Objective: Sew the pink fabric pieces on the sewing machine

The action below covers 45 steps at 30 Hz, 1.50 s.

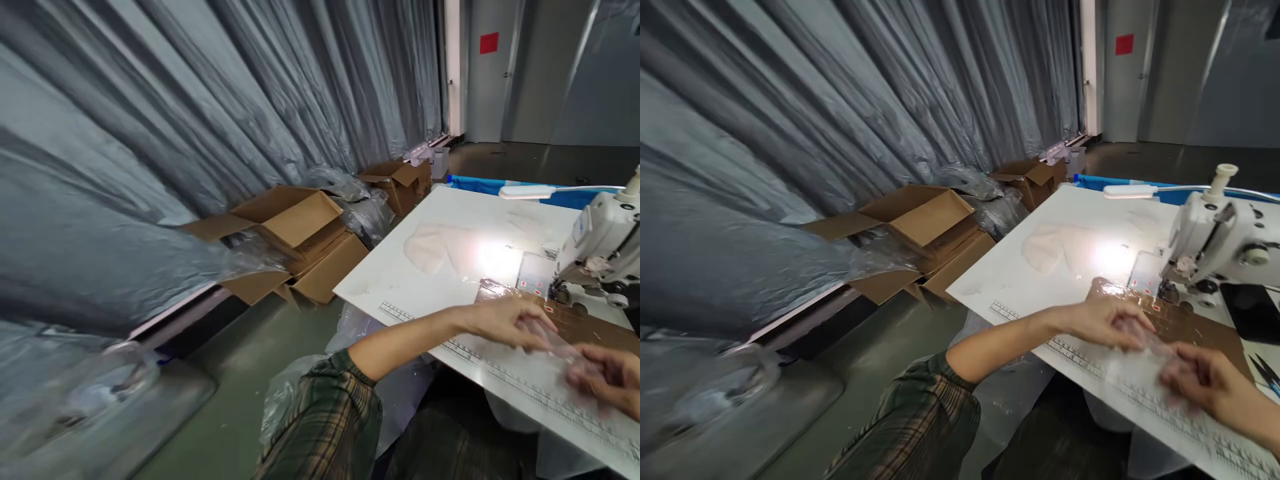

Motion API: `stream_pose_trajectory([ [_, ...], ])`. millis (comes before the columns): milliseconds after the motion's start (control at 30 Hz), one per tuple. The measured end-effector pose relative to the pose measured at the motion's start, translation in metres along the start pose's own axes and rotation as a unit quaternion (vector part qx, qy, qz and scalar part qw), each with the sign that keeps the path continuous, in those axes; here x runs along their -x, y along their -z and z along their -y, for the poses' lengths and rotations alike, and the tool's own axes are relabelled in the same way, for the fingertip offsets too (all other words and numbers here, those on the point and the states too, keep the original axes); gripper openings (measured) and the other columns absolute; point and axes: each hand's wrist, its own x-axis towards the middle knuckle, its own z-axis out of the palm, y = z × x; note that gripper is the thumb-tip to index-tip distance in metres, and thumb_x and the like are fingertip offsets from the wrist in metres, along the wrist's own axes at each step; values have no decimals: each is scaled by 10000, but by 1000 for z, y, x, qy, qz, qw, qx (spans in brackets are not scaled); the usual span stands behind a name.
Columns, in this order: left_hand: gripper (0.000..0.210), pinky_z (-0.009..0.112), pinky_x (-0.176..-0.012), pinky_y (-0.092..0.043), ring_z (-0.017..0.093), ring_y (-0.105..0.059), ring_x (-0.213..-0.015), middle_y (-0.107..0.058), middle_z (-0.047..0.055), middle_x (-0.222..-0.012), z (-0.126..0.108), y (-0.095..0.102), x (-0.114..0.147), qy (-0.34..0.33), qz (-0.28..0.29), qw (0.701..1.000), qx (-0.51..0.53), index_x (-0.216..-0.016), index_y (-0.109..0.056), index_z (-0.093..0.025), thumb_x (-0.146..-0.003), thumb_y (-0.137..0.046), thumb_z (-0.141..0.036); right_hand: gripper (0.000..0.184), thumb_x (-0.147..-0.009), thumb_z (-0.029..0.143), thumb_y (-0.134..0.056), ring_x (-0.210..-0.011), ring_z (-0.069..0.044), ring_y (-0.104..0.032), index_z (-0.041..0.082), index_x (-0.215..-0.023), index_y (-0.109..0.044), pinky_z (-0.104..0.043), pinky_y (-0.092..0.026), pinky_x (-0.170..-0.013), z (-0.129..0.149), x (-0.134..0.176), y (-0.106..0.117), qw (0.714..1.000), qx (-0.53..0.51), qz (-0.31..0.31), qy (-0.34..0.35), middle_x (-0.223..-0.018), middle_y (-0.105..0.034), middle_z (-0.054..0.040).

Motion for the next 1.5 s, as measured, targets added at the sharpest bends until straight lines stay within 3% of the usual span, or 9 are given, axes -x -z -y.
stream_pose_trajectory([
  [100,122,265,-718,-560,106,-673,-714,-723,37,-893,6,7,-14,20,-103,994,14,-976,-712,-150,-859,-708,-182,569,-680,674,-768,-633,-248,-724,202,-997,-747,-315,-570,-482,19,-19,22,997,-54,-56,-16,-777,-757,-103],
  [267,67,184,-542,-490,73,-631,-589,-694,17,-748,14,20,-27,59,-189,977,73,-857,-669,-110,-848,-719,-153,699,-513,726,-845,-695,-230,-734,197,-940,-683,-304,-585,-551,31,-29,24,981,-90,-153,-71,-822,-752,-91],
  [500,194,221,-574,-525,106,-671,-632,-722,30,-739,25,18,-27,21,-216,968,122,-832,-690,-117,-817,-786,-285,717,-406,819,-819,-608,-177,-677,214,-747,-644,-279,-550,-544,42,-36,20,963,-118,-227,-82,-649,-684,-32],
  [700,385,376,-966,-563,178,-736,-912,-758,102,-1042,29,13,-26,-45,-252,907,334,-828,-675,-121,-653,-927,-354,727,-293,809,-844,-586,-165,-643,208,-657,-658,-287,-548,-562,44,-43,23,958,-132,-215,-133,-615,-664,-27],
  [900,390,446,-1079,-510,272,-703,-1122,-690,143,-1257,22,14,-25,-49,-202,850,485,-738,-553,-129,-673,-921,-241,742,-375,884,-777,-571,-168,-620,198,-617,-628,-313,-550,-574,42,-46,27,967,-127,-196,-106,-622,-643,-37],
  [1067,330,433,-1033,-547,259,-738,-1037,-745,113,-1033,22,12,-28,-48,-215,836,503,-754,-536,-134,-732,-861,-193,737,-492,932,-689,-573,-192,-630,210,-614,-612,-349,-568,-604,34,-46,28,975,-91,-182,-92,-637,-665,-68],
  [1300,322,438,-1039,-545,245,-728,-1054,-718,174,-1178,29,11,-28,-9,-280,889,364,-877,-540,-147,-789,-805,-308,593,-740,840,-481,-524,-233,-624,260,-644,-565,-390,-510,-576,23,-51,31,941,151,-299,-36,-530,-643,-44],
  [1433,283,438,-987,-556,235,-644,-1196,-627,151,-1372,32,19,-21,-99,-407,908,26,-1087,-570,-180,-863,-697,-297,518,-761,749,-505,-495,-237,-603,254,-821,-645,-387,-480,-542,27,-47,35,940,192,-281,-36,-526,-613,-16],
  [1500,201,406,-913,-572,214,-659,-1122,-694,117,-1245,33,25,-16,-176,-393,891,-144,-1083,-611,-181,-911,-617,-284,519,-710,703,-608,-476,-231,-572,246,-946,-675,-368,-449,-498,29,-44,38,940,213,-261,-48,-501,-569,13],
])
